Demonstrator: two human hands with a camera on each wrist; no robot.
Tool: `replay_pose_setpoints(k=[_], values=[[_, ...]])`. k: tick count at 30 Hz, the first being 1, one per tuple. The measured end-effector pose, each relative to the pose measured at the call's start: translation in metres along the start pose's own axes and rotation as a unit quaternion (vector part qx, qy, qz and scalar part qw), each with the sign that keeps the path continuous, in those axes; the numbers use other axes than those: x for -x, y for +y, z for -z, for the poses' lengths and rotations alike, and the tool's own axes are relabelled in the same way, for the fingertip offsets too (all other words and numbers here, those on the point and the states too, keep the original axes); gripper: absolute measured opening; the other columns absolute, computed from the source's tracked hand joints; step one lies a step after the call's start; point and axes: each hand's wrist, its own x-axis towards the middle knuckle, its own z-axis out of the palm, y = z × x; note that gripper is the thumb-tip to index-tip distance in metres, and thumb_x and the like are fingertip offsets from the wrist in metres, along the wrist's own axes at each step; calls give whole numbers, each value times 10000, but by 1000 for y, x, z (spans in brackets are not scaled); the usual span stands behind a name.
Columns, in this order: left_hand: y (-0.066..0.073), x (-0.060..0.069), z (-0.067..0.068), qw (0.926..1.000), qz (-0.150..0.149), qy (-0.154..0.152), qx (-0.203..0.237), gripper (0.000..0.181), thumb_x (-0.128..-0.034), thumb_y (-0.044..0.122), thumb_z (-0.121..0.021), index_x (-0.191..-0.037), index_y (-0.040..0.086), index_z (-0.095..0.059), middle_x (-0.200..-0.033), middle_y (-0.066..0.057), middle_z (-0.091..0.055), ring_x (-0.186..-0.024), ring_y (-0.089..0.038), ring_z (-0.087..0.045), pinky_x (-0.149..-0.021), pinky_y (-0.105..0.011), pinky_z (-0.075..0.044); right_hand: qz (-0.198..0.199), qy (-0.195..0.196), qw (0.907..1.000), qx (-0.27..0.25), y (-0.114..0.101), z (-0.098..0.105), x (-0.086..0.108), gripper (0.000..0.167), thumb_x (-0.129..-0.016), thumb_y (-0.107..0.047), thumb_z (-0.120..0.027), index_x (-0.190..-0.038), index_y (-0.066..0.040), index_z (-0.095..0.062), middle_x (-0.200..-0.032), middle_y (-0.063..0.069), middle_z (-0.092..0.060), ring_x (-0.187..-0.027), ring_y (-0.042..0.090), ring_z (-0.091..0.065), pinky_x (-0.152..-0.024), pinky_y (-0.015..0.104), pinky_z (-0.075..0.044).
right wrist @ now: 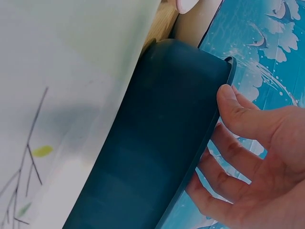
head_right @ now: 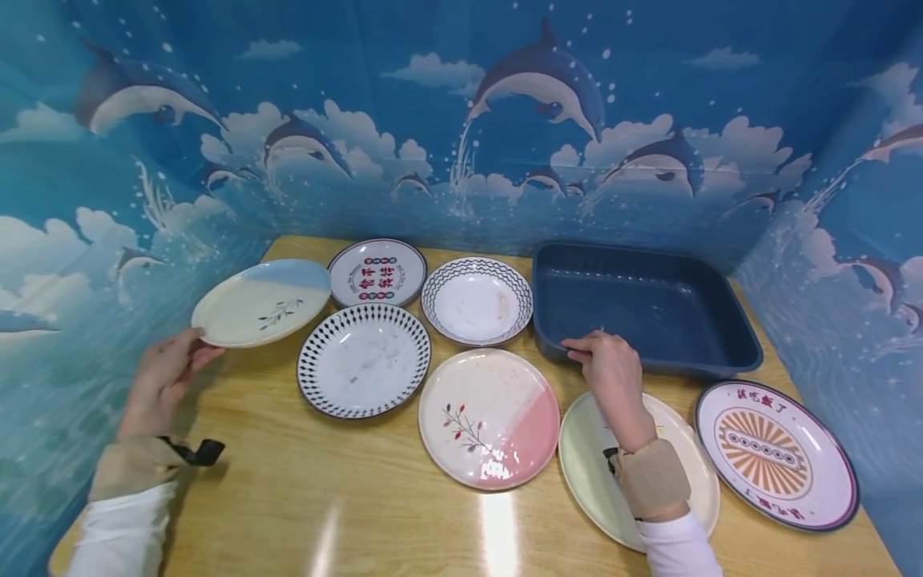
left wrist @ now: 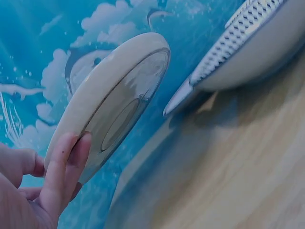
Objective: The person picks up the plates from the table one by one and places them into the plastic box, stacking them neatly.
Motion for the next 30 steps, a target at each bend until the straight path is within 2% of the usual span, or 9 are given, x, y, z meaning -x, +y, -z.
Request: replay_pose_setpoints(k=[7, 12, 18, 21, 23, 26, 28, 30], values=[[0, 4, -26, 9993, -340, -144, 105, 344, -1036, 89, -521, -783, 142, -748, -716, -13, -712, -616, -104, -706, -636, -208, -615, 25, 84, 10000, 18, 0, 0, 2, 174, -825, -5, -807, -993, -48, -819, -831, 145, -718, -634, 337, -623, -421, 364, -424], [-2, 8, -45, 9984, -539, -195, 3, 340, -1028, 75, -547, -783, 161, -765, -712, -19, -717, -599, -102, -709, -627, -210, -616, 16, 54, 10000, 71, 1, -1, 4, 177, -834, -22, -804, -1009, -53, -816, -872, 153, -727, -686, 372, -632, -473, 436, -475], [-4, 16, -71, 9967, -461, -628, -211, 230, -1034, 95, -557, -890, 154, -727, -769, 2, -739, -675, -86, -721, -673, -207, -618, -32, 40, 9999, 151, -1, -3, 5, 175, -856, -41, -789, -1028, -61, -814, -944, 180, -735, -725, 383, -625, -519, 474, -490], [-7, 19, -86, 9941, -517, -828, -477, 140, -1042, 123, -553, -1033, 82, -687, -801, 24, -739, -704, -68, -718, -702, -205, -617, -119, -5, 9998, 164, -2, -2, 6, 175, -872, -36, -773, -1042, -52, -807, -1014, 231, -726, -791, 425, -632, -551, 505, -506], [-9, 22, -97, 9913, -580, -937, -719, 207, -1047, 139, -545, -1167, 11, -654, -821, 45, -734, -717, -56, -712, -719, -201, -614, -164, -45, 9997, 193, -4, -3, 6, 184, -880, -44, -766, -1062, -35, -797, -1048, 266, -712, -867, 466, -626, -628, 545, -521], [-13, 25, -112, 9864, -643, -1122, -1011, 392, -1054, 151, -529, -1358, -96, -542, -851, 54, -716, -723, -49, -702, -728, -201, -614, -158, -56, 9996, 243, -12, -2, 8, 225, -886, -61, -764, -1100, 8, -773, -1069, 286, -701, -996, 494, -605, -858, 590, -502], [-15, 27, -122, 9830, -633, -1191, -1244, 453, -1059, 164, -517, -1413, -117, -496, -891, 57, -698, -731, -46, -694, -724, -197, -611, -102, 6, 9997, 200, -20, -1, 8, 265, -889, -78, -766, -1130, 31, -754, -1090, 285, -695, -1086, 506, -569, -1005, 606, -436], [-17, 29, -130, 9797, -597, -1268, -1433, 455, -1065, 172, -508, -1421, -112, -499, -924, 32, -679, -736, -49, -684, -727, -197, -610, -64, 90, 9999, 38, -31, 1, 9, 300, -902, -93, -759, -1171, 38, -736, -1127, 274, -690, -1172, 505, -530, -1092, 614, -373]])
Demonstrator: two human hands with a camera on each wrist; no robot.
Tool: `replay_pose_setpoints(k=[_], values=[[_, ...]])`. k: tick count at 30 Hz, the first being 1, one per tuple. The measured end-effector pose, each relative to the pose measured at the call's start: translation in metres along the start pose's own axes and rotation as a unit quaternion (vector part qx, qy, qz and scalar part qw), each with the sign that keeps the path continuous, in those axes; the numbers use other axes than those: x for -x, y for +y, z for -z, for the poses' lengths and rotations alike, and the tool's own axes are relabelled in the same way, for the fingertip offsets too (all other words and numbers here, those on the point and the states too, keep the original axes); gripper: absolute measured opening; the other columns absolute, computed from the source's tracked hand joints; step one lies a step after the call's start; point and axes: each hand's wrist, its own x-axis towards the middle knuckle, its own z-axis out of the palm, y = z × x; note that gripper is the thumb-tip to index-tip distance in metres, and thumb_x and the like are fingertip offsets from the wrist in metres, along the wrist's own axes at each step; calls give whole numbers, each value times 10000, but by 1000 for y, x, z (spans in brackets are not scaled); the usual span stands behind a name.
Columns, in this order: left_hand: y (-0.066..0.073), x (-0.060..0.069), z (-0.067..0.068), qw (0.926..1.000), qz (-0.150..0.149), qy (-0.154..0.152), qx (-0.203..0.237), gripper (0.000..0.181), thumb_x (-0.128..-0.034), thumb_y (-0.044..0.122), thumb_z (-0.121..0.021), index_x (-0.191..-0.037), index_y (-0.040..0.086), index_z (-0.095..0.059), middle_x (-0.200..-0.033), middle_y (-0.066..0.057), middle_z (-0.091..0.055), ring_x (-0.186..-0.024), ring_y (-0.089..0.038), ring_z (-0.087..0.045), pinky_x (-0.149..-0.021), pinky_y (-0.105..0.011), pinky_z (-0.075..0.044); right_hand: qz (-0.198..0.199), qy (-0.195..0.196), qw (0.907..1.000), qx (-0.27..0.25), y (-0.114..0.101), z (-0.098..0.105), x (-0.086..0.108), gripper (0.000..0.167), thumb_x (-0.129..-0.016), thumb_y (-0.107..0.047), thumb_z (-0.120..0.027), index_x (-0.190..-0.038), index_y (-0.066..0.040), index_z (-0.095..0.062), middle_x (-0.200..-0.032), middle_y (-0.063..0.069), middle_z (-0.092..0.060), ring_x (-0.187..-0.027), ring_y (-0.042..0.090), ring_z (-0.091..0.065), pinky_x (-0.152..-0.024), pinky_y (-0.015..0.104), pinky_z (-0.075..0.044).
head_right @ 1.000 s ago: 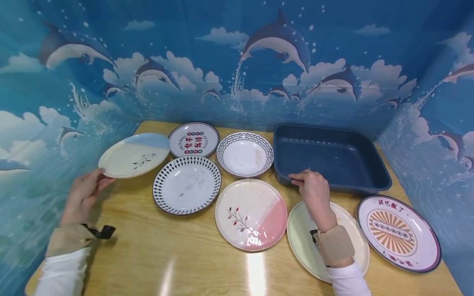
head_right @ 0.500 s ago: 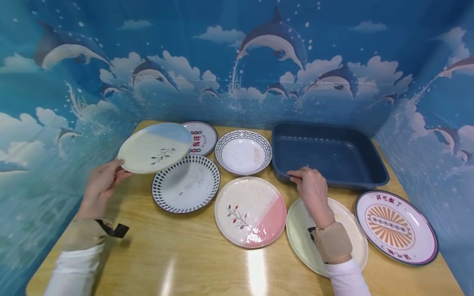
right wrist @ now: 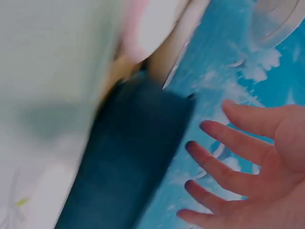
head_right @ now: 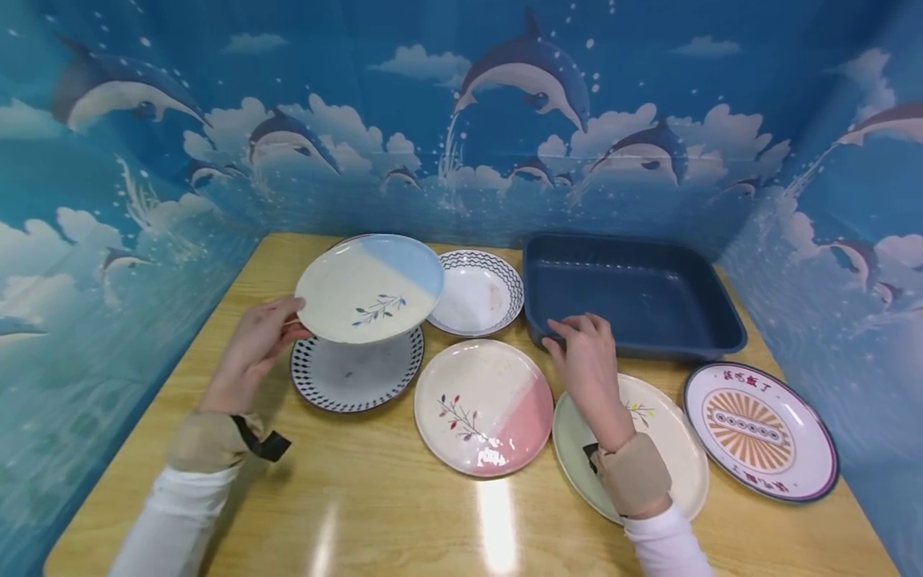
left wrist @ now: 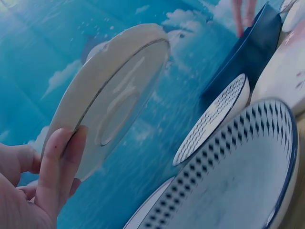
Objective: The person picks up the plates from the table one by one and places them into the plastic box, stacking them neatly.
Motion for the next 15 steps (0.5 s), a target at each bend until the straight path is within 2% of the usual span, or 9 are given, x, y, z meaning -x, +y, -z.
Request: replay_pose_setpoints(k=[3, 6, 7, 8, 9, 10, 13, 14, 15], values=[[1, -1, -14, 9995, 120, -126, -261, 440, -1075, 199, -497, -1422, -71, -524, -957, 0, -664, -741, -55, -678, -738, -198, -609, -37, -21, 9989, -463, -14, 4, -2, 357, -948, -147, -724, -1271, 3, -695, -1228, 259, -666, -1270, 496, -473, -1107, 637, -362], [2, -2, -30, 9985, 218, -326, -369, 426, -1079, 210, -497, -1412, -51, -543, -924, -10, -677, -720, -65, -680, -734, -205, -611, -212, -391, 9921, -1174, -24, 7, -5, 437, -1020, -254, -633, -1411, -60, -604, -1322, 219, -643, -1296, 444, -512, -1075, 622, -420], [1, -2, -35, 9983, 237, -412, -344, 427, -1078, 209, -501, -1414, -53, -541, -907, -10, -688, -714, -68, -684, -729, -206, -613, -294, -619, 9847, -1601, -27, 8, -6, 468, -1042, -289, -593, -1458, -78, -556, -1339, 210, -637, -1283, 419, -545, -1073, 595, -443], [1, -2, -40, 9979, 245, -481, -348, 422, -1077, 208, -505, -1410, -49, -548, -894, -10, -696, -711, -73, -688, -728, -209, -614, -410, -873, 9718, -2154, -29, 8, -8, 495, -1061, -312, -554, -1500, -88, -504, -1359, 208, -626, -1260, 403, -577, -1054, 574, -476], [1, -1, -45, 9976, 263, -544, -346, 420, -1077, 212, -509, -1408, -43, -554, -889, -6, -701, -711, -74, -689, -725, -210, -614, -555, -1138, 9534, -2738, -30, 9, -9, 522, -1074, -337, -517, -1532, -94, -454, -1368, 208, -620, -1230, 385, -609, -1030, 557, -506], [0, 0, -49, 9973, 266, -602, -335, 416, -1074, 207, -515, -1403, -44, -560, -879, -9, -706, -705, -78, -692, -718, -213, -616, -733, -1379, 9298, -3332, -32, 9, -9, 545, -1083, -356, -487, -1558, -101, -404, -1365, 211, -619, -1189, 363, -643, -1000, 542, -532], [-2, 2, -60, 9963, 250, -730, -373, 410, -1068, 200, -528, -1404, -34, -566, -883, -24, -717, -701, -86, -701, -705, -218, -620, -1353, -1880, 8446, -4828, -34, 9, -10, 595, -1089, -364, -462, -1591, -86, -307, -1314, 221, -638, -1077, 271, -712, -929, 465, -586], [-3, 3, -62, 9958, 239, -772, -436, 406, -1068, 199, -528, -1403, -27, -570, -892, -30, -716, -701, -86, -702, -706, -219, -620, -1528, -1964, 8198, -5159, -35, 9, -9, 602, -1089, -343, -472, -1595, -72, -290, -1285, 207, -651, -1036, 240, -727, -905, 445, -600], [-5, 4, -65, 9952, 242, -817, -471, 403, -1068, 197, -529, -1401, -24, -572, -899, -41, -716, -698, -88, -702, -704, -223, -622, -1643, -2017, 8013, -5387, -35, 10, -8, 606, -1089, -316, -480, -1596, -53, -275, -1240, 178, -669, -995, 199, -737, -892, 419, -608]])
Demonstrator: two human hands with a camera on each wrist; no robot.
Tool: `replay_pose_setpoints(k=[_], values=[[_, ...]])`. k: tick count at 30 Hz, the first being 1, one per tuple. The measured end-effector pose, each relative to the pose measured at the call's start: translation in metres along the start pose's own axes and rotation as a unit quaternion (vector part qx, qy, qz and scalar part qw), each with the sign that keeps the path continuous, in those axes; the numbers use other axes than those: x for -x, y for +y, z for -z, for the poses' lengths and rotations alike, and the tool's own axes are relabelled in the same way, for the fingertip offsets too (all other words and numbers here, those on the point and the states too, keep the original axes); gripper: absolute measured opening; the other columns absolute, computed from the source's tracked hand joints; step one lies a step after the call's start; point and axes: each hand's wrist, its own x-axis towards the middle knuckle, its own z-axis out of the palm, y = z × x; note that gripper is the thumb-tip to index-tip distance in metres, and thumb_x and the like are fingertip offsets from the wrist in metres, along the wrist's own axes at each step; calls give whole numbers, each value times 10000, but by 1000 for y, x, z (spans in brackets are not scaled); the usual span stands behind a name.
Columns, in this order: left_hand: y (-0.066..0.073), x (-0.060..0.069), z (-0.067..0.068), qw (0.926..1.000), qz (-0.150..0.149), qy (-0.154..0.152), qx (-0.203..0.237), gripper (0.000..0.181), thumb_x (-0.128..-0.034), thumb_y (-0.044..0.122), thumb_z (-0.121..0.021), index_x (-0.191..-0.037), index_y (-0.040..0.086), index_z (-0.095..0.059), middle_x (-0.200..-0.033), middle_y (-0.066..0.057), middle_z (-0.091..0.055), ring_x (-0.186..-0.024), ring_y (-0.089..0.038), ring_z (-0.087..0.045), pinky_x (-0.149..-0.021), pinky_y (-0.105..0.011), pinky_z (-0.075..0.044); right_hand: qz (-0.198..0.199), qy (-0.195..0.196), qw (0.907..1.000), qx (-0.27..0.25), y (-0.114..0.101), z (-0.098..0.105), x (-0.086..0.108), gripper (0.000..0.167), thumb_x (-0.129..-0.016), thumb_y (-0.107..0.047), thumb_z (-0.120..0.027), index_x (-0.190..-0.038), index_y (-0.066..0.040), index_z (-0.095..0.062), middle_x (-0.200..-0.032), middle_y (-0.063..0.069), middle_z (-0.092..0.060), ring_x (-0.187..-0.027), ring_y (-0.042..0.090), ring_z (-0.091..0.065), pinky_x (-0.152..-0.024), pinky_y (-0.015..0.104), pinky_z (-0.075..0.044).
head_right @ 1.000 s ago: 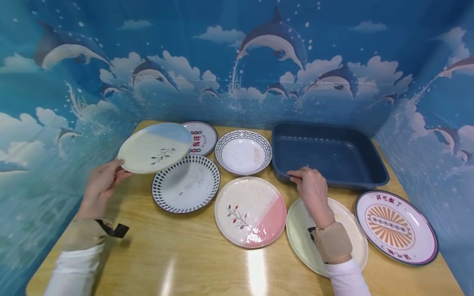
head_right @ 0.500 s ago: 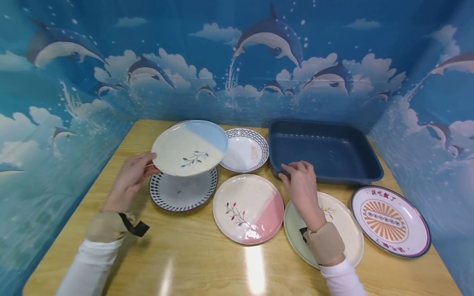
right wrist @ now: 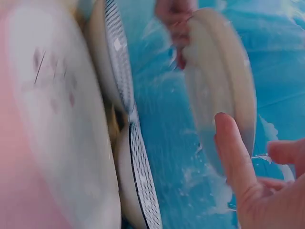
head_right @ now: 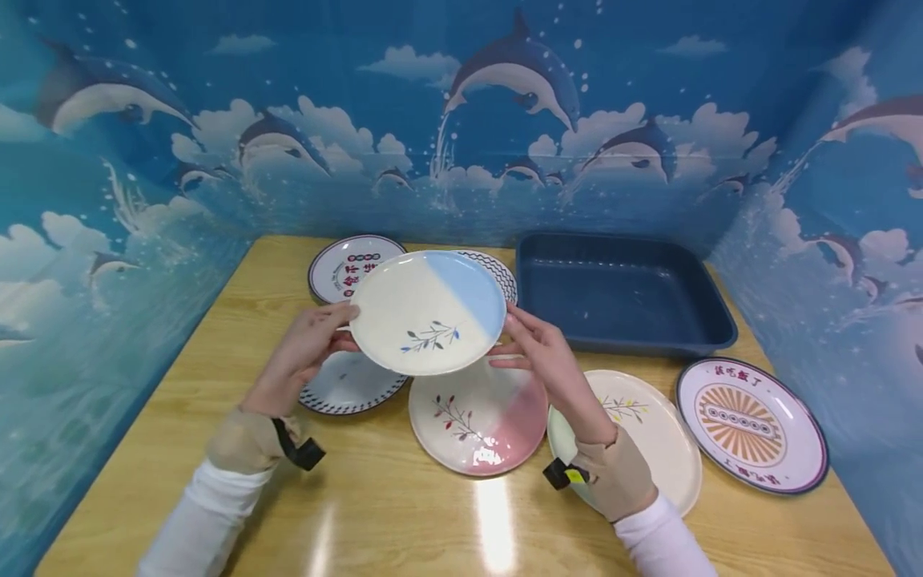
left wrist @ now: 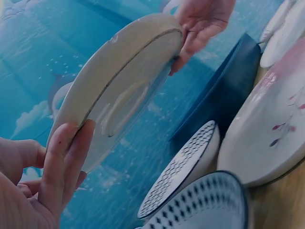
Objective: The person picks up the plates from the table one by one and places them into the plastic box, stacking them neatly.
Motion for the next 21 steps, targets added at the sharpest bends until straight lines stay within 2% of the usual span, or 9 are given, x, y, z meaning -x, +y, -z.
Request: replay_pose_setpoints(k=[4, 7, 14, 21], values=[[-5, 1, -6, 9991, -45, -338, -232, 406, -1068, 187, -525, -1414, -23, -555, -956, -95, -714, -692, -96, -703, -717, -233, -625, -233, -171, 9976, -629, 4, 1, 4, 596, -1090, -160, -473, -1587, 40, -210, -1077, 28, -718, -889, 120, -743, -840, 322, -623], [-8, 1, -7, 9970, -143, -681, -327, 422, -1067, 175, -524, -1433, -34, -527, -1013, -138, -712, -694, -99, -710, -722, -236, -625, -277, -209, 9974, -629, 9, 2, 8, 579, -1079, -72, -442, -1569, 97, -185, -1018, -1, -722, -864, 101, -738, -822, 296, -625], [-8, 1, -11, 9898, -171, -1333, -464, 433, -1077, 180, -512, -1437, -59, -506, -992, -138, -719, -697, -117, -729, -740, -286, -634, -443, -141, 9965, -690, 18, 7, 15, 586, -1072, -32, -420, -1575, 97, -149, -1046, 56, -708, -877, 116, -737, -817, 305, -628], [-8, -2, -19, 9828, -359, -1644, -767, 405, -1078, 143, -498, -1415, -82, -522, -915, -131, -728, -669, -114, -722, -738, -305, -637, -462, 102, 9978, -474, 18, 13, 17, 582, -1068, -45, -426, -1577, 84, -176, -1118, 101, -686, -875, 107, -737, -797, 313, -632]])
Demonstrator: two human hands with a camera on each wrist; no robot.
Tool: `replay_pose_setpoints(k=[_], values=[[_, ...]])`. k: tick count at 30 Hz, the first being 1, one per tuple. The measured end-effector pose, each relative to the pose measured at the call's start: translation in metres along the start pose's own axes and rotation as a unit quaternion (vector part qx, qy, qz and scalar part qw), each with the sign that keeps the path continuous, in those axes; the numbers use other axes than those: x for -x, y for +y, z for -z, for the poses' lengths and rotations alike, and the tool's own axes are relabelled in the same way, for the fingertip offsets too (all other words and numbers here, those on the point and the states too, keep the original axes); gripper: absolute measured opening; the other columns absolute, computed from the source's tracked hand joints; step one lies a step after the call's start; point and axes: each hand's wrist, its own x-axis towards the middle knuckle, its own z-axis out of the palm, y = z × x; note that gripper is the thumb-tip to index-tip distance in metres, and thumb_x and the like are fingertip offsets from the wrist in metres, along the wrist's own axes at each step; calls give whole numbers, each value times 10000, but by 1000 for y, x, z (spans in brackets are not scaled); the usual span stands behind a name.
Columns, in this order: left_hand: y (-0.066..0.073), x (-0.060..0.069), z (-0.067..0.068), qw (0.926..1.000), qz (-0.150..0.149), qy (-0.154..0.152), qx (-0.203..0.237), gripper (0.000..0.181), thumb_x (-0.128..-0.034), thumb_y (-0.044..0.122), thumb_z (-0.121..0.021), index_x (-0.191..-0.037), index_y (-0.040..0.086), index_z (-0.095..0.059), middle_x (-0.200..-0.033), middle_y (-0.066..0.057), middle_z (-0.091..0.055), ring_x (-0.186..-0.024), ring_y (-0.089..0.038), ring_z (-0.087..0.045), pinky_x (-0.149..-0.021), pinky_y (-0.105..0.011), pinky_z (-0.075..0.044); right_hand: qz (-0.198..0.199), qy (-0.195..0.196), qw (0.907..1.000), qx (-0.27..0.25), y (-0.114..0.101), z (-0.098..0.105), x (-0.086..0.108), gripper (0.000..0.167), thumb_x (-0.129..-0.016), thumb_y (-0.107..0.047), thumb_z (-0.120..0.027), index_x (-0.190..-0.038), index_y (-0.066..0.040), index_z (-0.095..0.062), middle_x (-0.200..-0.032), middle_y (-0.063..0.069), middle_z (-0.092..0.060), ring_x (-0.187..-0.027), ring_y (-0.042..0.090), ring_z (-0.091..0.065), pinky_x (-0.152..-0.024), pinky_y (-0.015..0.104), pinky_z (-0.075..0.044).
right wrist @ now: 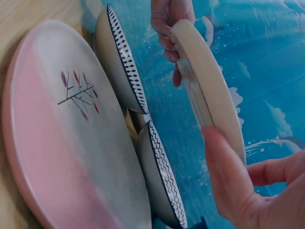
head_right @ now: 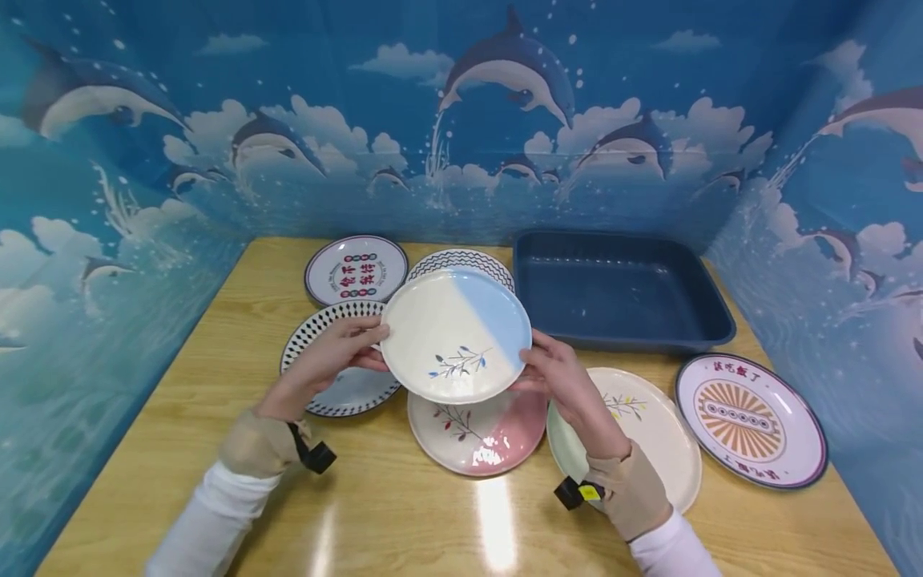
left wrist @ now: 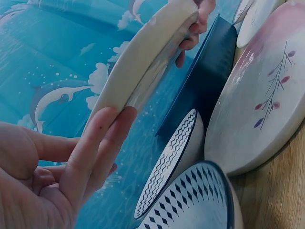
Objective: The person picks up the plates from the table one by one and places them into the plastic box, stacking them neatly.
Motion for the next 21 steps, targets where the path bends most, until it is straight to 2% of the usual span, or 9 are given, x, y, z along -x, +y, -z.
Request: replay_pose_setpoints(k=[5, 11, 17, 21], values=[[1, -3, -5, 10000, -4, -86, 9, 389, -1082, 140, -493, -1386, -97, -539, -871, -103, -734, -672, -112, -726, -748, -304, -636, -32, 256, 9996, -67, 0, 4, 0, 570, -1067, -44, -422, -1570, 94, -192, -1112, 66, -657, -873, 83, -727, -758, 277, -633], [0, -9, -13, 9996, -10, -266, -38, 371, -1078, 140, -503, -1337, -118, -567, -905, -144, -747, -707, -103, -729, -785, -305, -631, 38, 490, 9988, -4, -3, 13, 1, 569, -1063, -63, -433, -1566, 90, -214, -1189, 71, -622, -878, 71, -719, -723, 269, -635], [1, -15, -21, 9993, -20, -305, -196, 370, -1081, 178, -505, -1312, -99, -589, -909, -121, -741, -734, -98, -723, -815, -306, -627, 137, 597, 9981, -52, -14, 24, 3, 575, -1055, -47, -444, -1556, 113, -213, -1084, -48, -649, -843, 65, -707, -680, 256, -630], [7, -19, -28, 9991, -70, -336, -264, 382, -1091, 226, -488, -1331, -56, -583, -966, -194, -730, -806, -195, -744, -831, -343, -628, 314, 580, 9971, -374, -20, 32, 6, 584, -1055, -26, -443, -1547, 142, -178, -1023, -90, -678, -809, 64, -709, -649, 231, -620]])
